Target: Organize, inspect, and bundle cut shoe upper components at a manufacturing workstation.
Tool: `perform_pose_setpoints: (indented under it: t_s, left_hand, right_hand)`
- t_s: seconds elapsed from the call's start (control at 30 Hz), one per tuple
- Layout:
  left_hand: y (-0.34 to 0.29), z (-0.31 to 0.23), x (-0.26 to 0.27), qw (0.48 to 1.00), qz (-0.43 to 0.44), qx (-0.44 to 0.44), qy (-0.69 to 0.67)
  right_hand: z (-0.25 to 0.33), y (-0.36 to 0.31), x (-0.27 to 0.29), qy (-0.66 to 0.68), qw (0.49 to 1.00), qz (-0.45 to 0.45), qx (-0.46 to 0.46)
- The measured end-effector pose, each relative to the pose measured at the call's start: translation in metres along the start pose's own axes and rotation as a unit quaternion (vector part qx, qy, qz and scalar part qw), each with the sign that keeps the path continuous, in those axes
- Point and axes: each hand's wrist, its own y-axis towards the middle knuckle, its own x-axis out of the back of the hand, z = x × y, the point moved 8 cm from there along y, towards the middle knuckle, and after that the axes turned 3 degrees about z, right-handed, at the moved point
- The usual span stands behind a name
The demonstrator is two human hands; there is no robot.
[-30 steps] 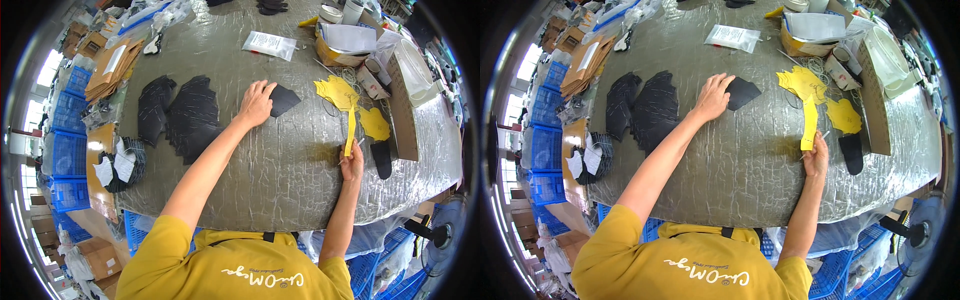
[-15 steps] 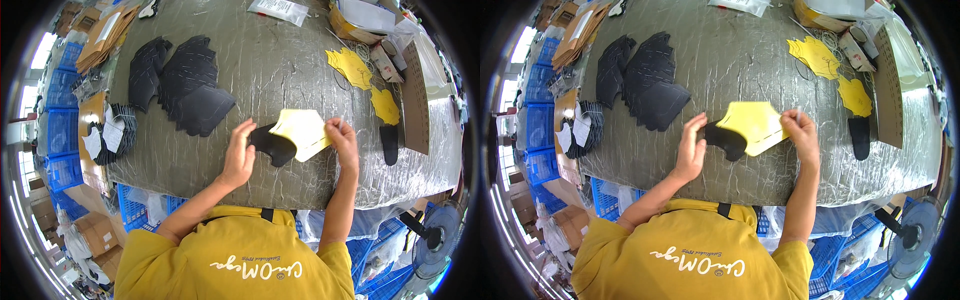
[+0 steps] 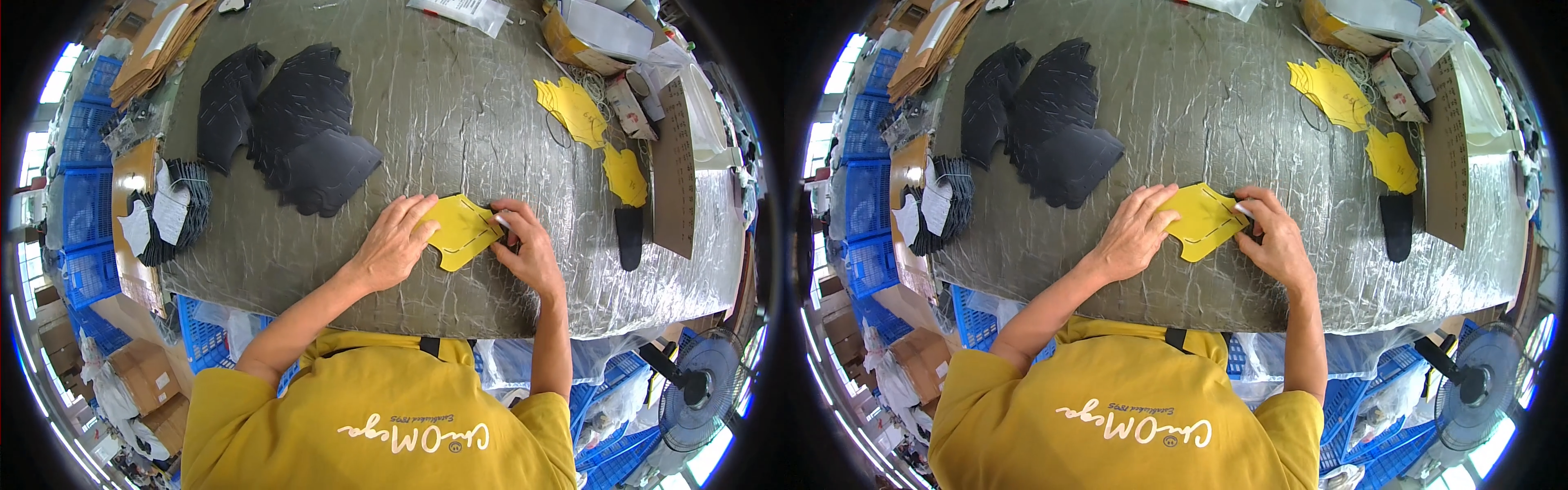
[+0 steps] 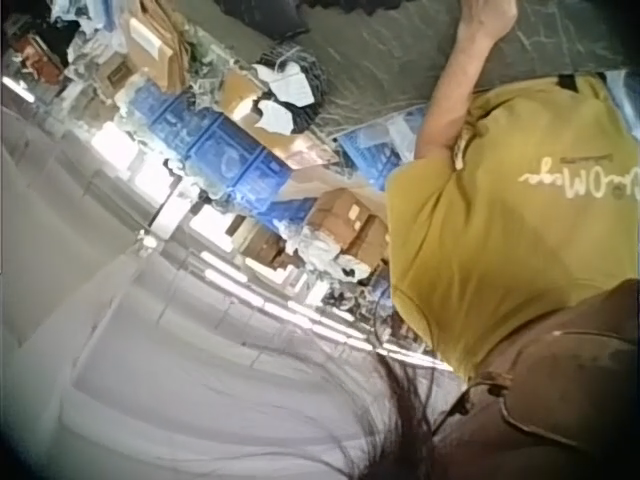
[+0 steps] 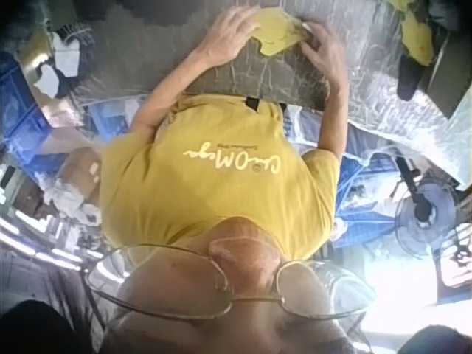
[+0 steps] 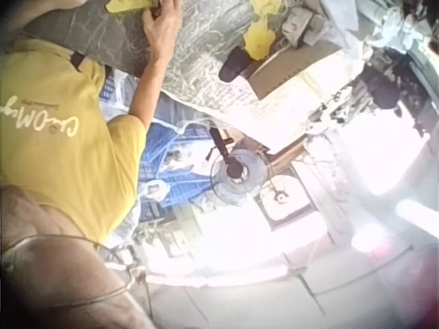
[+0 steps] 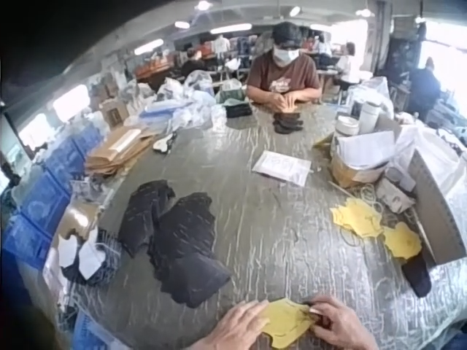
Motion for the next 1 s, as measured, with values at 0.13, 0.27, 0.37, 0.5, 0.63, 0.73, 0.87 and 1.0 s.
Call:
perform_pose_setpoints:
  t_s: [0.13,0.27,0.37,0.5,0.63,0.73,0.87,1.0]
  left_hand:
    - [0.003,-0.002,0.003,1.0,0.011,0.014,-0.007]
    - [0.002,0.0,0.004,1.0,0.018,0.001,0.0]
    - [0.002,0.004,0.006,1.0,0.015,-0.015,0.001]
    - [0.012,0.014,0.015,0.997,0.014,-0.07,-0.004]
    - [0.019,0.019,0.016,0.994,0.045,-0.099,0.011]
    - [0.019,0.019,0.016,0.994,0.042,-0.103,0.016]
    - [0.019,0.021,0.016,0.993,0.063,-0.093,0.024]
    - [0.02,0.021,0.017,0.992,0.065,-0.102,0.016]
  right_hand:
    - [0.003,0.006,-0.002,-0.015,0.997,0.052,0.05]
    - [-0.006,0.014,-0.002,-0.013,0.995,0.079,0.053]
    - [-0.003,0.019,-0.001,-0.033,0.994,0.084,0.056]
    - [-0.001,0.021,-0.003,-0.033,0.995,0.088,0.042]
    - [-0.002,0.019,-0.005,-0.031,0.995,0.083,0.033]
    - [-0.004,0.021,-0.005,-0.028,0.995,0.074,0.061]
    - [-0.002,0.024,-0.005,-0.037,0.992,0.084,0.084]
    - [0.001,0.023,-0.007,-0.04,0.992,0.101,0.063]
